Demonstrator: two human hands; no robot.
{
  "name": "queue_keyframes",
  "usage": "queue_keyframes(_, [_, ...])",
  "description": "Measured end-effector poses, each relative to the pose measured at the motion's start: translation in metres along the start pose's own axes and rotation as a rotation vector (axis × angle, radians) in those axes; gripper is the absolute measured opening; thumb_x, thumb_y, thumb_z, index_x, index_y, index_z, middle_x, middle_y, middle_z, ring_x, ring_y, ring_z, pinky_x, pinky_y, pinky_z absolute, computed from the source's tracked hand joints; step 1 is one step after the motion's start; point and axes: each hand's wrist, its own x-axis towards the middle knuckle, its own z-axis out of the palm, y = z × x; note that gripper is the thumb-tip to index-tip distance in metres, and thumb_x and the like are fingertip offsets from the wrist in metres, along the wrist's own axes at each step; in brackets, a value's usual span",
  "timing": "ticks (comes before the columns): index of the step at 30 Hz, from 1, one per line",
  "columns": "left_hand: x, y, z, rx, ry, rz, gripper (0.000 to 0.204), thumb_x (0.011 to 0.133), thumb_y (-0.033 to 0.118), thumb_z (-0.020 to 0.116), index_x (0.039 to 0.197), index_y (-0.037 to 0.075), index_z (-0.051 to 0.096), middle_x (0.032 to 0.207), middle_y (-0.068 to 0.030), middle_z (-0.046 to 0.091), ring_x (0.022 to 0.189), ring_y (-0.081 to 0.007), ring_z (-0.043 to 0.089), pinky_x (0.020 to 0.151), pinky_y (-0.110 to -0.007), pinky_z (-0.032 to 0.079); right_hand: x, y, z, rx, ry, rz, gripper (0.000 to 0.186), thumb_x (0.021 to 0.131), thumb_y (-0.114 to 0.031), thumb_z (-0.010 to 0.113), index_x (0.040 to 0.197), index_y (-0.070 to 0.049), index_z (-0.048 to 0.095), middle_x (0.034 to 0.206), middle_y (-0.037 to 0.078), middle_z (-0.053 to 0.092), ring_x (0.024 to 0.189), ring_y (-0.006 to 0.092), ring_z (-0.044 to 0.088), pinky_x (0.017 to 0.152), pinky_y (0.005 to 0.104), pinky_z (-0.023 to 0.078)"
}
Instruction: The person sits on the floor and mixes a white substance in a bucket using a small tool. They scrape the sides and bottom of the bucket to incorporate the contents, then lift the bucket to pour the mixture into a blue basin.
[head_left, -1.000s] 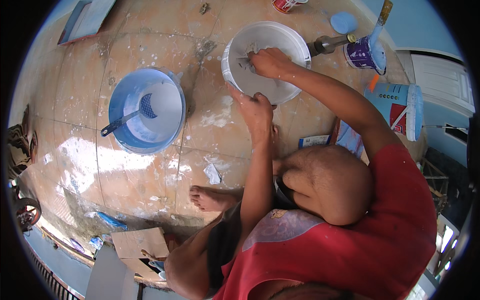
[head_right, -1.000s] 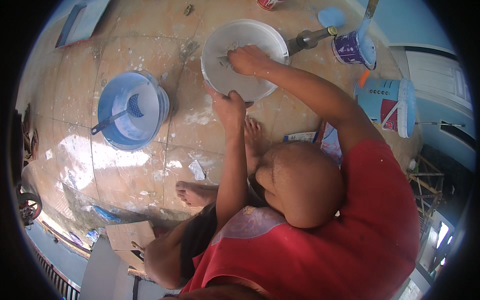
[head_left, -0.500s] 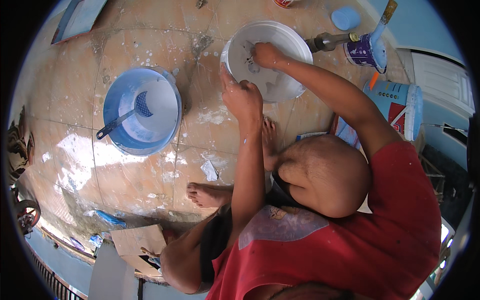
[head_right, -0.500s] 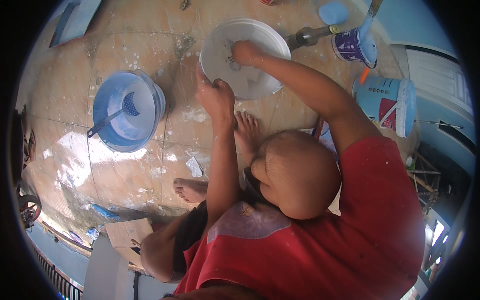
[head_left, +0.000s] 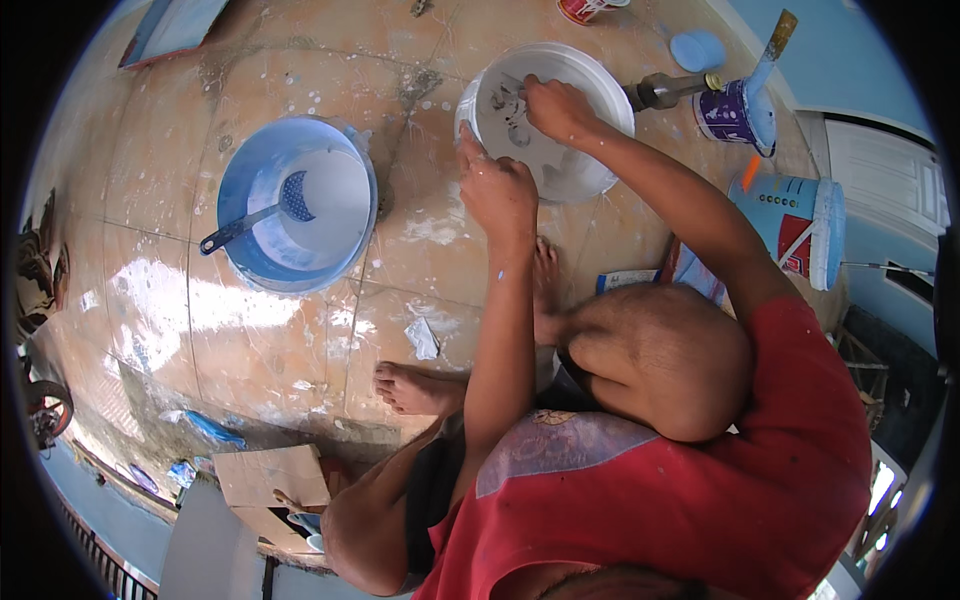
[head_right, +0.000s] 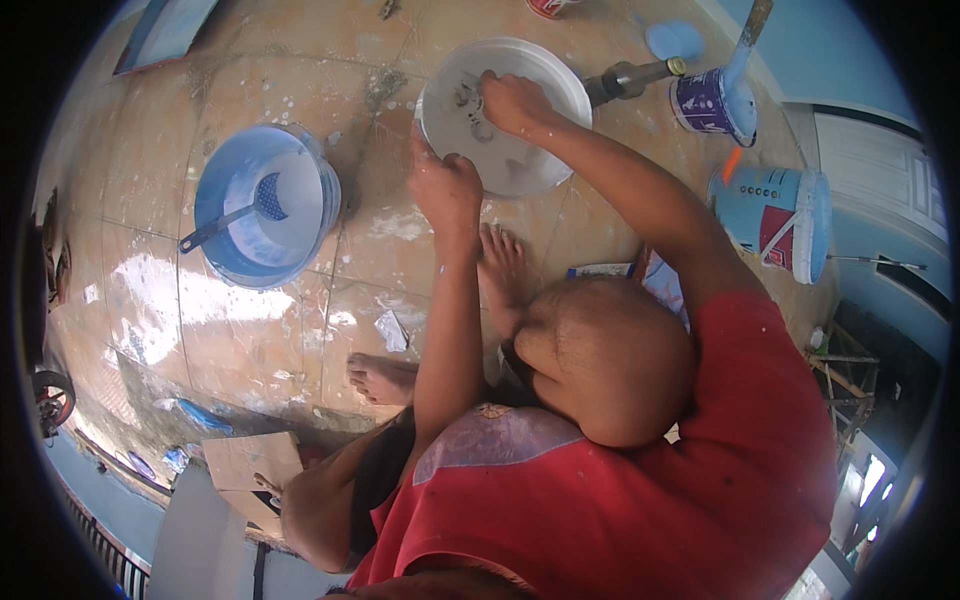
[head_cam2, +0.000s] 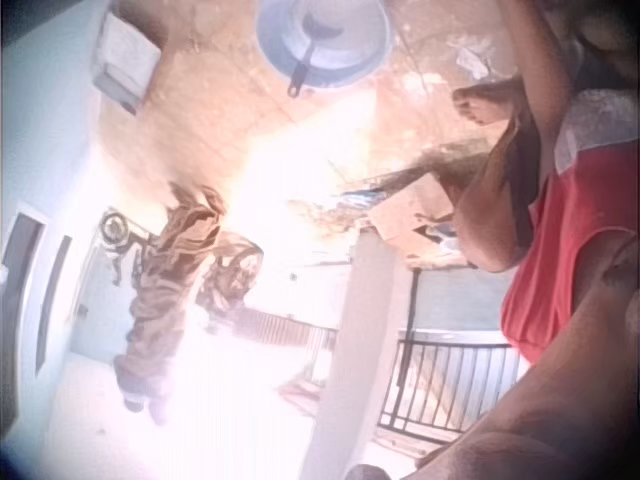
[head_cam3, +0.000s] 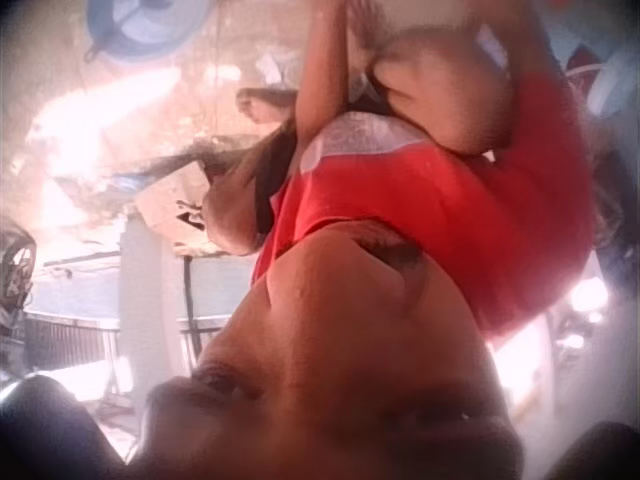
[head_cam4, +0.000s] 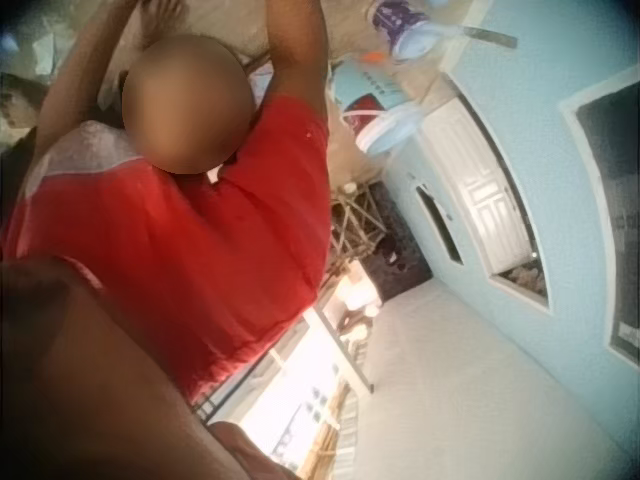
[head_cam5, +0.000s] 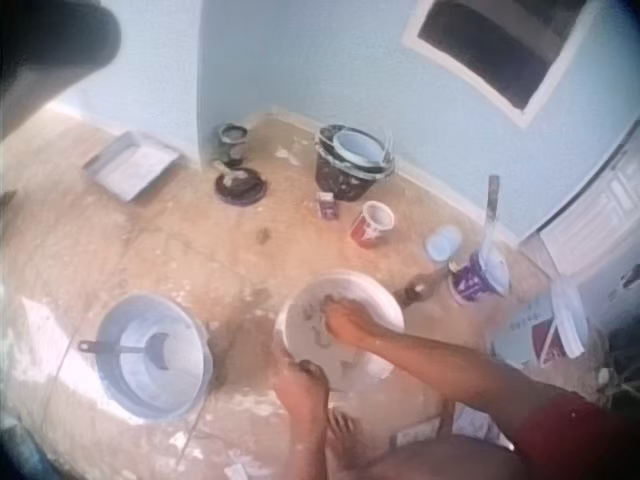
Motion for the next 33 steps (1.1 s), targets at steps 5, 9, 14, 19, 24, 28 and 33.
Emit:
queue_keyframes(5, [-0.001, 0.004, -0.001, -0.034, -0.030, -0.009, 0.070, 0.078, -0.004, 0.058, 0.147, -0.009, 0.050, 0.136, -0.0379, 0.061, 0.108, -0.0525, 0.069, 0.093, -0.056, 0.055, 0.017, -0.007, 0.015, -0.037, -0.117, 0.037, 0.034, 0.096, -0.021, 0.064, 0.121, 0.002, 0.068, 0.105, 0.029, 0.075, 0.103, 0.0461, 0.073, 0.092, 0.0556, 0.057])
queue_keyframes(9, [0.001, 0.000, 0.004, -0.059, -0.007, -0.002, 0.069, 0.077, -0.006, 0.057, 0.146, -0.011, 0.050, 0.136, -0.0383, 0.061, 0.112, -0.0530, 0.067, 0.095, -0.056, 0.054, 0.033, 0.012, 0.033, 0.067, -0.129, -0.046, 0.032, 0.101, -0.025, 0.059, 0.111, 0.005, 0.069, 0.105, 0.031, 0.074, 0.104, 0.0487, 0.071, 0.095, 0.0571, 0.053])
queue_keyframes(14, [0.001, -0.001, 0.007, -0.062, 0.024, 0.028, 0.068, 0.077, -0.007, 0.055, 0.145, -0.011, 0.051, 0.134, -0.0383, 0.062, 0.112, -0.0543, 0.066, 0.095, -0.056, 0.054, 0.032, 0.027, 0.036, 0.046, -0.175, -0.119, 0.034, 0.100, -0.027, 0.061, 0.107, 0.005, 0.073, 0.107, 0.031, 0.073, 0.103, 0.0500, 0.070, 0.098, 0.0556, 0.053])
queue_keyframes(19, [0.001, -0.004, -0.004, -0.063, 0.050, 0.003, 0.068, 0.077, -0.008, 0.055, 0.144, -0.012, 0.051, 0.132, -0.0385, 0.062, 0.111, -0.0550, 0.066, 0.094, -0.057, 0.054, 0.014, 0.007, 0.023, 0.089, -0.162, -0.078, 0.038, 0.103, -0.028, 0.058, 0.112, 0.007, 0.069, 0.107, 0.034, 0.071, 0.104, 0.0518, 0.069, 0.099, 0.0568, 0.052])
queue_keyframes(24, [-0.001, 0.000, 0.002, -0.062, 0.031, 0.040, 0.068, 0.076, -0.008, 0.055, 0.143, -0.012, 0.051, 0.132, -0.0380, 0.062, 0.111, -0.0551, 0.066, 0.095, -0.057, 0.054, 0.023, -0.004, 0.018, 0.309, -0.178, 0.195, 0.035, 0.103, -0.028, 0.058, 0.106, 0.006, 0.067, 0.092, 0.027, 0.072, 0.079, 0.0388, 0.072, 0.065, 0.0520, 0.056])
queue_keyframes(28, [0.000, 0.001, 0.009, -0.091, 0.023, 0.048, 0.067, 0.076, -0.008, 0.055, 0.143, -0.012, 0.051, 0.133, -0.0380, 0.062, 0.112, -0.0552, 0.066, 0.096, -0.057, 0.053, 0.024, -0.005, 0.023, 0.830, -0.393, 0.529, 0.030, 0.103, -0.027, 0.059, 0.097, 0.002, 0.064, 0.074, 0.010, 0.060, 0.055, 0.0187, 0.055, 0.041, 0.0376, 0.040])
queue_keyframes(33, [0.000, -0.003, 0.006, -0.085, 0.057, 0.057, 0.068, 0.077, -0.008, 0.055, 0.145, -0.012, 0.050, 0.133, -0.0378, 0.062, 0.114, -0.0544, 0.065, 0.097, -0.056, 0.053, 0.016, -0.018, 0.015, 0.905, -0.403, 0.533, 0.027, 0.103, -0.026, 0.059, 0.097, 0.000, 0.065, 0.071, 0.003, 0.051, 0.054, 0.0139, 0.044, 0.042, 0.0334, 0.032])
